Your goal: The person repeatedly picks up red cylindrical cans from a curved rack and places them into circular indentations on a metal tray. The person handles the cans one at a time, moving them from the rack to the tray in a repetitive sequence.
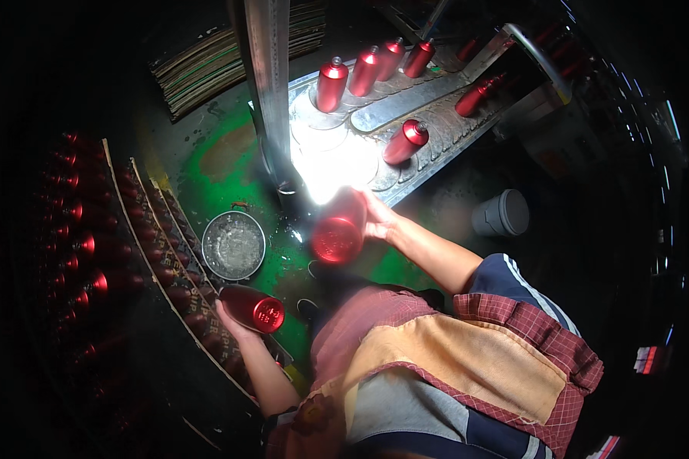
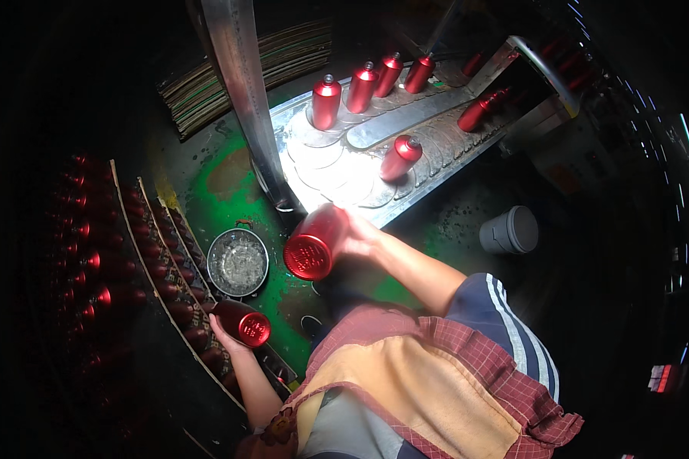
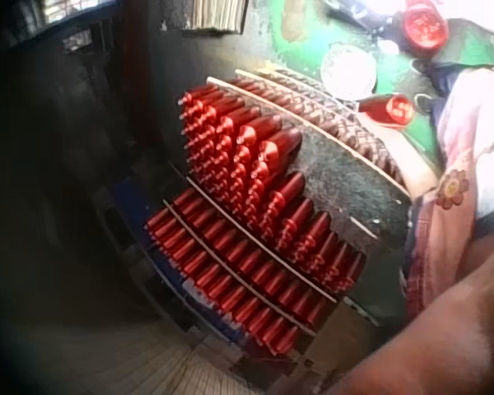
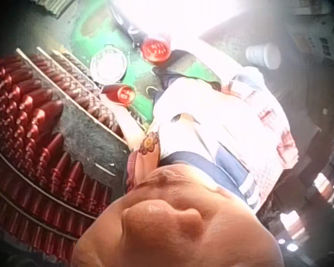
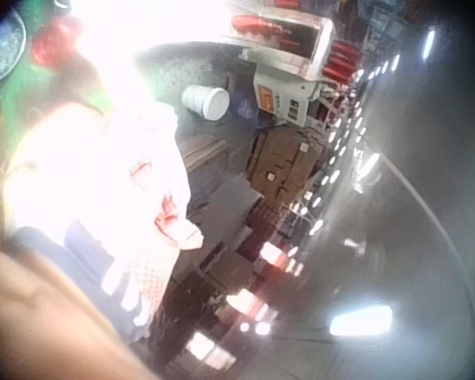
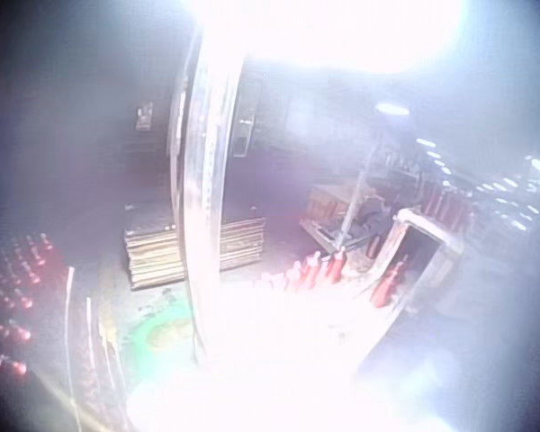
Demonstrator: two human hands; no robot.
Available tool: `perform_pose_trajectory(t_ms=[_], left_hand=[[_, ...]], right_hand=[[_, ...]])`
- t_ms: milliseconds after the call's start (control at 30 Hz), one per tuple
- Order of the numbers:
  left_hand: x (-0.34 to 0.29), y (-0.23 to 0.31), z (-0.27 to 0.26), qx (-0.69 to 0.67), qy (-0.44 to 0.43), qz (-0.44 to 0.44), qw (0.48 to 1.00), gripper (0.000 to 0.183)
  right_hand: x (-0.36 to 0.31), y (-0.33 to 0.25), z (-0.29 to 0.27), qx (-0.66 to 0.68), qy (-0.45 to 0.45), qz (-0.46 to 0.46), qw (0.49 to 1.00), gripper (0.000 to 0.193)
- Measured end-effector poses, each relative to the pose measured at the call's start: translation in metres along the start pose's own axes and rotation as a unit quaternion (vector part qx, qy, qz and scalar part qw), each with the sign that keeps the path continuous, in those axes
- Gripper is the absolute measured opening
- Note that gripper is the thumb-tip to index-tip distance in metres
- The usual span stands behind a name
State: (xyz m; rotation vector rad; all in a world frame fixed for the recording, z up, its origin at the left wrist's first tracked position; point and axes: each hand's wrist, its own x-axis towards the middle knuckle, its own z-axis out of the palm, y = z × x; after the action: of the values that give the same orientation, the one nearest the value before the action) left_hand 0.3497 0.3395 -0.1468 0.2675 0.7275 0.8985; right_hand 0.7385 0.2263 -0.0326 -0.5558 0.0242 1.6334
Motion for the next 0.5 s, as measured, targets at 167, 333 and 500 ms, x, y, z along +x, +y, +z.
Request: perform_pose_trajectory(t_ms=[167,333,500], left_hand=[[0.010,-0.086,0.134,0.157,-0.037,0.030,0.987,0.042],[0.046,-0.189,0.315,0.371,-0.152,0.144,0.905,0.038],[0.089,-0.320,0.469,0.550,-0.262,0.352,0.711,0.037]], right_hand=[[-0.171,-0.118,-0.075,-0.162,0.344,-0.241,0.893,0.049],[-0.238,-0.280,-0.128,-0.421,0.480,-0.470,0.609,0.030],[-0.192,-0.418,-0.175,-0.629,0.450,-0.504,0.383,0.039]])
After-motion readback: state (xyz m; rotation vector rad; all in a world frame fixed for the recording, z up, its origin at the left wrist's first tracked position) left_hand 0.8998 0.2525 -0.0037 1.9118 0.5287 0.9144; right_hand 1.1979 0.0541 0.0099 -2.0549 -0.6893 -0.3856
